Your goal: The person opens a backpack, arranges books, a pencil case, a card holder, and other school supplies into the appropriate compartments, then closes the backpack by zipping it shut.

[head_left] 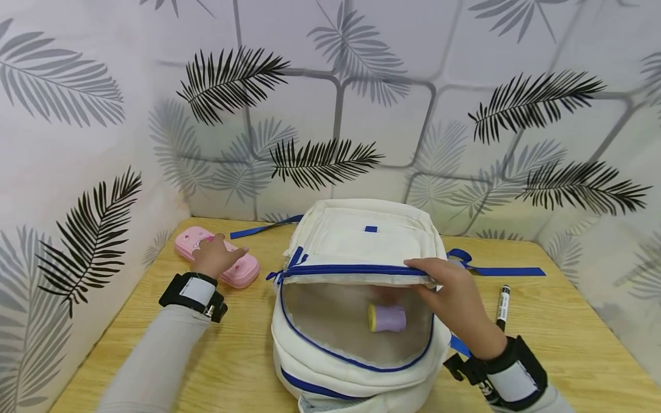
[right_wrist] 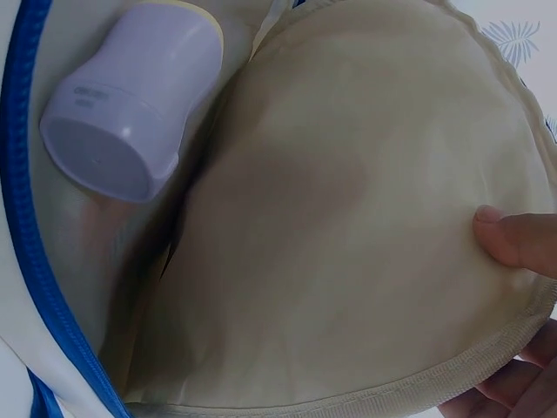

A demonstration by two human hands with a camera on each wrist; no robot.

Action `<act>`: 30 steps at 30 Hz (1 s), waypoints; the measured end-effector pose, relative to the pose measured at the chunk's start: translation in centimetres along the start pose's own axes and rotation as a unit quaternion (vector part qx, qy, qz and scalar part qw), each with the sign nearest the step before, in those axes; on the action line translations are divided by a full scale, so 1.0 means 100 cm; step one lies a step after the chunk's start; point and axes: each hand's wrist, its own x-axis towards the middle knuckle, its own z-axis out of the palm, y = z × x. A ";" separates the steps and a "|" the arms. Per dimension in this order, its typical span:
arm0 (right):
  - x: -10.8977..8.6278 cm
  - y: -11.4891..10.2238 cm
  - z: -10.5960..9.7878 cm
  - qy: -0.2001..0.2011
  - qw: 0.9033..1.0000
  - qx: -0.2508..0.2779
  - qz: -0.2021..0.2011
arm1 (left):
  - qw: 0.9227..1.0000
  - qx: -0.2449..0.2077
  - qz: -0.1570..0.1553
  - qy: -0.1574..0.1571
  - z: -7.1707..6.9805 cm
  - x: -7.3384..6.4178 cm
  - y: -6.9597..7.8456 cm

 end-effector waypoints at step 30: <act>-0.002 -0.001 -0.001 0.002 1.000 0.012 0.006 | 0.991 0.053 -0.114 -0.051 0.029 0.030 -0.004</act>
